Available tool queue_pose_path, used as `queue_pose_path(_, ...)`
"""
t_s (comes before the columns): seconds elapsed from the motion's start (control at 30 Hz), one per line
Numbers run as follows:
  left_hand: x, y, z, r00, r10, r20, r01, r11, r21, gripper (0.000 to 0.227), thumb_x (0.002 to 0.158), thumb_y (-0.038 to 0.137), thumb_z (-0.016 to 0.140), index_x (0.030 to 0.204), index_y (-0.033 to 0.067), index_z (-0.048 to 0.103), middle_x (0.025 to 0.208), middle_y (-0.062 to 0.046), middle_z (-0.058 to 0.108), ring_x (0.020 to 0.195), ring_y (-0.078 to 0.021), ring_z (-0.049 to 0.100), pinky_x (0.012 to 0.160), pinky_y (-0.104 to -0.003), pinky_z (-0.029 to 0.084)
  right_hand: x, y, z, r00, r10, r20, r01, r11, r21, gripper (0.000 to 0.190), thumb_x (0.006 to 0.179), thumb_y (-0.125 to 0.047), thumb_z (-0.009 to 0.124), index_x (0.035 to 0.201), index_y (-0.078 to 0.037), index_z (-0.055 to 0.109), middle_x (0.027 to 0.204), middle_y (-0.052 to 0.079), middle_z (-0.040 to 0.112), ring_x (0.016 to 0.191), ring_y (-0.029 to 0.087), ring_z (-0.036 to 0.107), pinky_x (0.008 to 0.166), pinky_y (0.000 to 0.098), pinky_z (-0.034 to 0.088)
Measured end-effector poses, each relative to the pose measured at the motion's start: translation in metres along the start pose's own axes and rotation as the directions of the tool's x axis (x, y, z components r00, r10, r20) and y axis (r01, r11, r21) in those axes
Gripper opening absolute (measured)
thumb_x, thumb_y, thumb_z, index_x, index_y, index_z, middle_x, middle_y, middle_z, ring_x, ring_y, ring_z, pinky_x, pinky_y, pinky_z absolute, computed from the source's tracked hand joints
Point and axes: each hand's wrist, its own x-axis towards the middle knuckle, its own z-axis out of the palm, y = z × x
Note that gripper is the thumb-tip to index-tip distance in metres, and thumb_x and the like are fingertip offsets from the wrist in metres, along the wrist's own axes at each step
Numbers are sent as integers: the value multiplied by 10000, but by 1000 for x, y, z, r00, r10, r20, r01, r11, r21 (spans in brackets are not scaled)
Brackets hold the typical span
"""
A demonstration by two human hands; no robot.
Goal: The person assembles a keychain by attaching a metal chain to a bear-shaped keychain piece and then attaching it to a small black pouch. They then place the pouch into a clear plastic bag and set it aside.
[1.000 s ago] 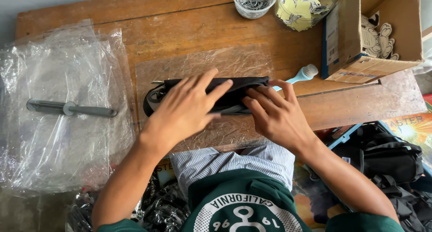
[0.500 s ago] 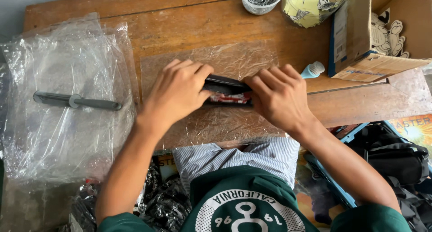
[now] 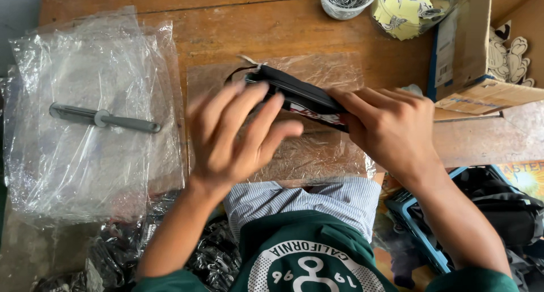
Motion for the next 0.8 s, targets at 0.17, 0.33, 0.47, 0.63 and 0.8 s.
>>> queue_pose_path(0.17,-66,56,-14,789,-587,182,603,797,-44,542,956,569,549,980,32,619,987,-116,565,889,-244,524,764,-344,418,-26,4,-11,992,117,-53,-117,993,3,204,1019,-131,800,1210,-193,834,928,-52,770,680,119,648,543,293,433)
queue_pose_path(0.33,-114,41,13,470,-518,715,611,776,160,832,977,716,343,1499,73,427,1548,-205,409,1408,-391,379,1087,-624,267,-53,10,-19,944,320,-79,-297,930,217,325,975,96,669,1259,33,813,1025,171,766,799,230,649,697,357,450)
queue_pose_path(0.47,-112,-1,35,467,-313,827,464,883,73,692,1040,517,419,1591,109,328,1669,-199,224,1536,-425,109,1161,-733,60,-73,12,-25,706,708,-5,-649,650,395,360,1222,-29,593,894,-17,444,782,11,303,774,116,270,670,338,220)
queue_pose_path(0.63,-83,-35,54,292,-259,921,476,875,95,727,958,243,562,1608,196,240,1686,-169,122,1536,-430,44,1176,-714,-17,-94,14,-19,676,737,15,-657,593,466,384,1239,-107,529,904,-53,350,849,11,313,848,141,279,753,350,234)
queue_pose_path(0.8,-65,-61,46,117,-297,948,578,796,178,977,845,-211,522,1611,299,193,1707,-66,66,1544,-361,5,1218,-639,-38,-112,13,-9,525,844,115,-666,323,673,199,1211,-142,530,1020,-105,487,942,-65,386,902,47,349,806,218,283)
